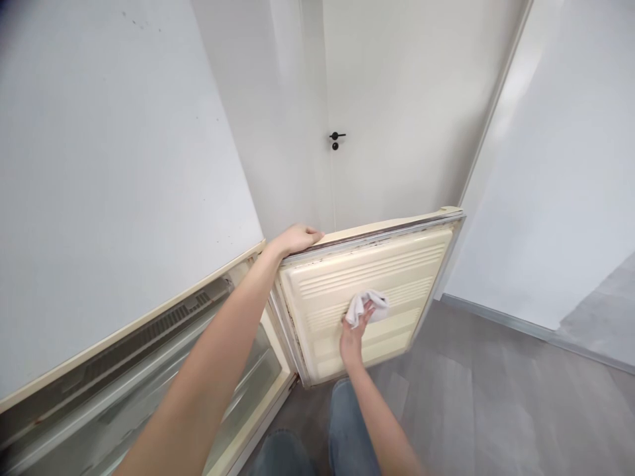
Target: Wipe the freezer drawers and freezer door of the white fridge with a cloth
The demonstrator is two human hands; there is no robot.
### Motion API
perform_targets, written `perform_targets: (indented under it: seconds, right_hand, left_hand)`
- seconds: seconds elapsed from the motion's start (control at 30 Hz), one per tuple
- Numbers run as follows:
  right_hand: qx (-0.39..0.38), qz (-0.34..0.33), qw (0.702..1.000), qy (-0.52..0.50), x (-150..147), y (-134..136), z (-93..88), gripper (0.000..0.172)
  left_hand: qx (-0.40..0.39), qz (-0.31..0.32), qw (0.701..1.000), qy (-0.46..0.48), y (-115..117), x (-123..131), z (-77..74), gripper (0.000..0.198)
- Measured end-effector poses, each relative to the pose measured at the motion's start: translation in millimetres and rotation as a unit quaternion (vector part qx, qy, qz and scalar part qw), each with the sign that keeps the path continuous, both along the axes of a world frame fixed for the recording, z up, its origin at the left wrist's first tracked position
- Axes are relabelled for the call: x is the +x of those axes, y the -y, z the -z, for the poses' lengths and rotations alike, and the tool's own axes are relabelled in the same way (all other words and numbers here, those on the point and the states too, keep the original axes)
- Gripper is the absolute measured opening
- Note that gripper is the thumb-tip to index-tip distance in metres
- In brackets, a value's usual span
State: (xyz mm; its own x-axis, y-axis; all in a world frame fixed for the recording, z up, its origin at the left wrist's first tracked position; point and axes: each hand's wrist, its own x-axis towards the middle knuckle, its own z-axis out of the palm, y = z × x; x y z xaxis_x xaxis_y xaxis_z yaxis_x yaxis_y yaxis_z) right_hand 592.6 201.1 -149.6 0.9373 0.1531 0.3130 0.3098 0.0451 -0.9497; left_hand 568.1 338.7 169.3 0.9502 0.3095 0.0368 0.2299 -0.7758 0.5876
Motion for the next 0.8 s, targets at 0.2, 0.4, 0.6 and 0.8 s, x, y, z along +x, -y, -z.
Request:
perform_targets:
  seconds: [0.2, 0.4, 0.6, 0.8]
  right_hand:
    - [-0.115, -0.081, 0.974, 0.179, -68, -31, 38.2, 0.067]
    - [-0.225, -0.11, 0.898, 0.361, -92, -36, 58.0, 0.061]
    - [-0.217, -0.059, 0.903, 0.366, -56, -13, 65.7, 0.06]
    - [-0.143, -0.013, 0.961, 0.236, 13, 20, 58.4, 0.064]
  left_hand:
    - [0.046, 0.012, 0.999, -0.001, -2, 2, 1.5, 0.03]
    - [0.057, 0.014, 0.998, 0.002, 1, -2, 0.3, 0.031]
    - [0.048, 0.021, 0.999, 0.011, 1, -1, 1.6, 0.029]
    - [0.041, 0.022, 0.999, 0.023, 1, -1, 1.5, 0.033]
